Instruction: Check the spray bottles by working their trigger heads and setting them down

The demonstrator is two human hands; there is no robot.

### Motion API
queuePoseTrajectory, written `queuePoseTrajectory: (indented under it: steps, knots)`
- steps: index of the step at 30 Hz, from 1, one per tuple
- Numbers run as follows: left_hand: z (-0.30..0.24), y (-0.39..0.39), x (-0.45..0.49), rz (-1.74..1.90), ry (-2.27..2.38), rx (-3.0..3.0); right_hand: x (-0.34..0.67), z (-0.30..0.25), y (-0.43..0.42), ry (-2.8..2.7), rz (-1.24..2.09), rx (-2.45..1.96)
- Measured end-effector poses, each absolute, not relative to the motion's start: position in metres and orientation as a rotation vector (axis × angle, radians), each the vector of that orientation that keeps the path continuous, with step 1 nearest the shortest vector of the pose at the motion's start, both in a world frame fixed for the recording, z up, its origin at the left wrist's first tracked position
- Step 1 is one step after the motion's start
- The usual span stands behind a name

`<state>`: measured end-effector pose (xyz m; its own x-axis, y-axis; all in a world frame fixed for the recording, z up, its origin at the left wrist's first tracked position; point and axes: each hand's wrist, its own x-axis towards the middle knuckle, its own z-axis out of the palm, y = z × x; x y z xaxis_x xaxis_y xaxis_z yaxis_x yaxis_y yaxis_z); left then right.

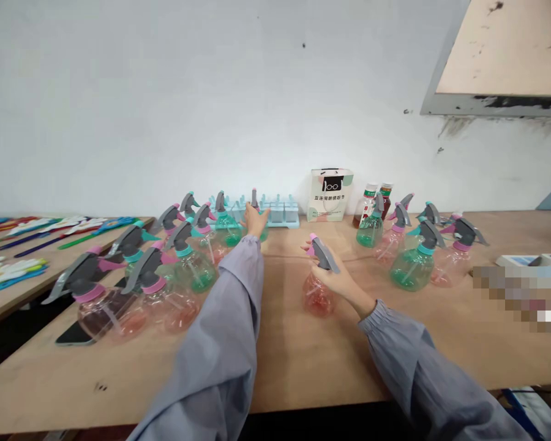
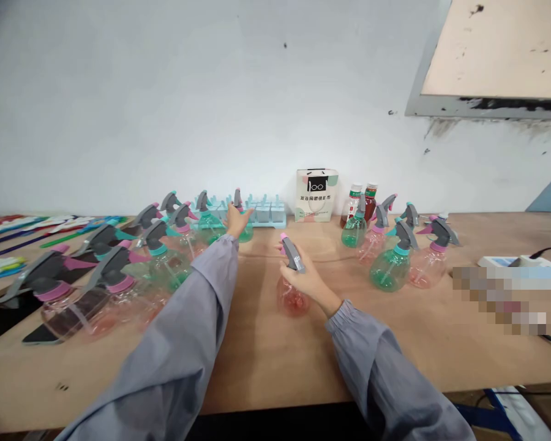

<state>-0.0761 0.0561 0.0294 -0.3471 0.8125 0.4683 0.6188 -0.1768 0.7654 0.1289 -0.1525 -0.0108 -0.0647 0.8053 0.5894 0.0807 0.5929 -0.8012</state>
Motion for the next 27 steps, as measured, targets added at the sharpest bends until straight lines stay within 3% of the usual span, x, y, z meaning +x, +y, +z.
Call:
queuePoseTrajectory:
  steps: [7, 12, 17, 27]
  knots:
    - [0.019, -0.003, -0.08, 1.438, 1.882, 1.767, 0.137, 0.006, -0.152, -1.507, 0.785, -0.81]
    - [-0.002, -0.079, -0.121, 1.392, 1.619, 1.94, 0.129, 0.034, -0.167, -1.458, 1.178, -0.656]
    - [-0.026, -0.13, -0.146, 1.579, 1.35, 1.845, 0.113, 0.055, -0.18, -1.419, 1.495, -0.555]
    - [-0.047, -0.138, -0.134, 1.625, 1.266, 1.804, 0.102, 0.052, -0.168, -1.334, 1.403, -0.556]
